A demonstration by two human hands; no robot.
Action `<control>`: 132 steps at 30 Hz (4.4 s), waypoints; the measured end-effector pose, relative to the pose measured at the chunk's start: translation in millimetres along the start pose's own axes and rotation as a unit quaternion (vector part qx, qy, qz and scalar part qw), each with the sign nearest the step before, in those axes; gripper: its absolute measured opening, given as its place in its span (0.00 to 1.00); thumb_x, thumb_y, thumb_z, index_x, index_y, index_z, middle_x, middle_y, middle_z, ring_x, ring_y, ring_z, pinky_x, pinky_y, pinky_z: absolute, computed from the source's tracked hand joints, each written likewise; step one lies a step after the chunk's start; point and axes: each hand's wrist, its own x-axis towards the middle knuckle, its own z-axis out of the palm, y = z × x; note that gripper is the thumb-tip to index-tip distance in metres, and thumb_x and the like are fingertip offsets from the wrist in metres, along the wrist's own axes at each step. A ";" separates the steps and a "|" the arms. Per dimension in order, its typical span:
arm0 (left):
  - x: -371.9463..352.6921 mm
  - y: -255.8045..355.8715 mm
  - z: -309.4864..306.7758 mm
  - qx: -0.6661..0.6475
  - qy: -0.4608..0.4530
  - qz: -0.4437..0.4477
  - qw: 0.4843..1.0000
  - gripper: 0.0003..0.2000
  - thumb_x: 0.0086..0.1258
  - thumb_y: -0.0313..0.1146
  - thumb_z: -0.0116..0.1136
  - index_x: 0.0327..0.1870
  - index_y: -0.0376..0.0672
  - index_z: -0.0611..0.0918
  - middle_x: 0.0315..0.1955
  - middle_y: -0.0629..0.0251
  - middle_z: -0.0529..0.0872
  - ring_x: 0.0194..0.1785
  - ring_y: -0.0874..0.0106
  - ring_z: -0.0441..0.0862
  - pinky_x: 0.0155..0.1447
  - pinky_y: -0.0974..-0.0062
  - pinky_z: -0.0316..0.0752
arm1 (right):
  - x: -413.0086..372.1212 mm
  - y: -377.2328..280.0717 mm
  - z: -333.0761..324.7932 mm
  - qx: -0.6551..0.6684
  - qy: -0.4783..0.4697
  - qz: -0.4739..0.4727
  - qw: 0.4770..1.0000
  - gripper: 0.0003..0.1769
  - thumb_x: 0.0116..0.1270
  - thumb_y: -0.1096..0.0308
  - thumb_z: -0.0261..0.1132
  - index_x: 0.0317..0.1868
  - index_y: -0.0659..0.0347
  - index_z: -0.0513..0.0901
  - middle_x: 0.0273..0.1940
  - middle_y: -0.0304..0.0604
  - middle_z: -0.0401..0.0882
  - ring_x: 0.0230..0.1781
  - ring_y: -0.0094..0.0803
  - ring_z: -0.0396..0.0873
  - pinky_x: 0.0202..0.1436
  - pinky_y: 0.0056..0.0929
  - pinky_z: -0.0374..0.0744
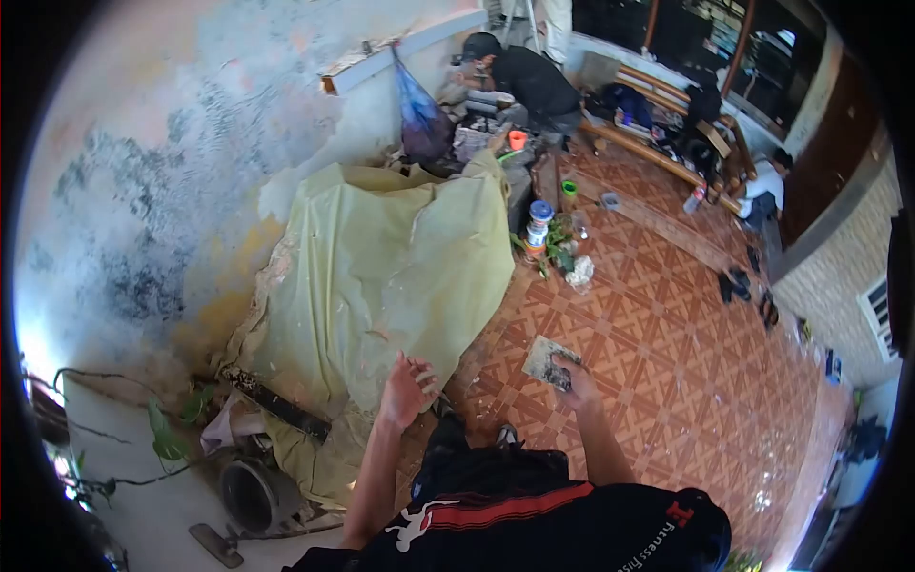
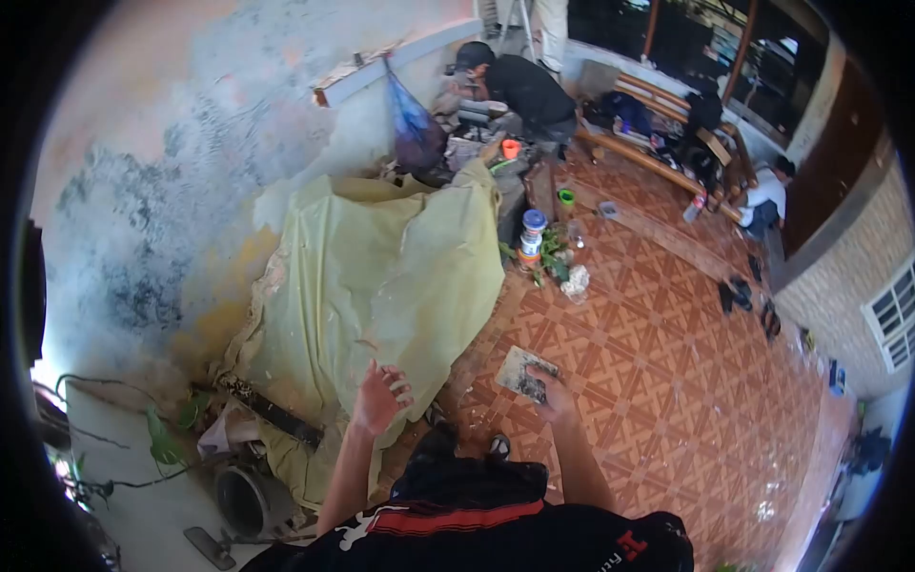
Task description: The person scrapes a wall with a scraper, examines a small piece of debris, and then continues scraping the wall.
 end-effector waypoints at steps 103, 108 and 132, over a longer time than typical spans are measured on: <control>-8.7 283.7 -216.7 -0.383 0.078 0.514 0.763 0.26 0.71 0.58 0.44 0.47 0.39 0.75 0.34 0.65 0.70 0.28 0.74 0.56 0.24 0.79 0.49 | 218.2 197.6 362.3 -0.182 -0.168 0.593 0.767 0.22 0.71 0.65 0.55 0.64 0.57 0.71 0.54 0.44 0.77 0.54 0.42 0.73 0.60 0.84 0.58; -15.7 284.3 -223.0 -0.379 0.079 0.518 0.763 0.27 0.72 0.58 0.44 0.48 0.39 0.75 0.36 0.65 0.70 0.28 0.74 0.56 0.24 0.78 0.50 | 217.2 224.5 352.3 -0.204 -0.122 0.554 0.798 0.23 0.70 0.63 0.55 0.64 0.58 0.71 0.57 0.46 0.76 0.62 0.44 0.71 0.55 0.87 0.58; 103.0 484.0 -294.0 -0.106 0.337 0.584 0.731 0.12 0.74 0.48 0.50 0.41 0.51 0.76 0.34 0.77 0.74 0.28 0.80 0.63 0.30 0.81 0.58 | 333.5 89.5 440.5 -0.191 -0.215 0.078 0.955 0.12 0.64 0.75 0.65 0.48 0.68 0.81 0.41 0.45 0.85 0.39 0.33 0.84 0.45 0.31 0.82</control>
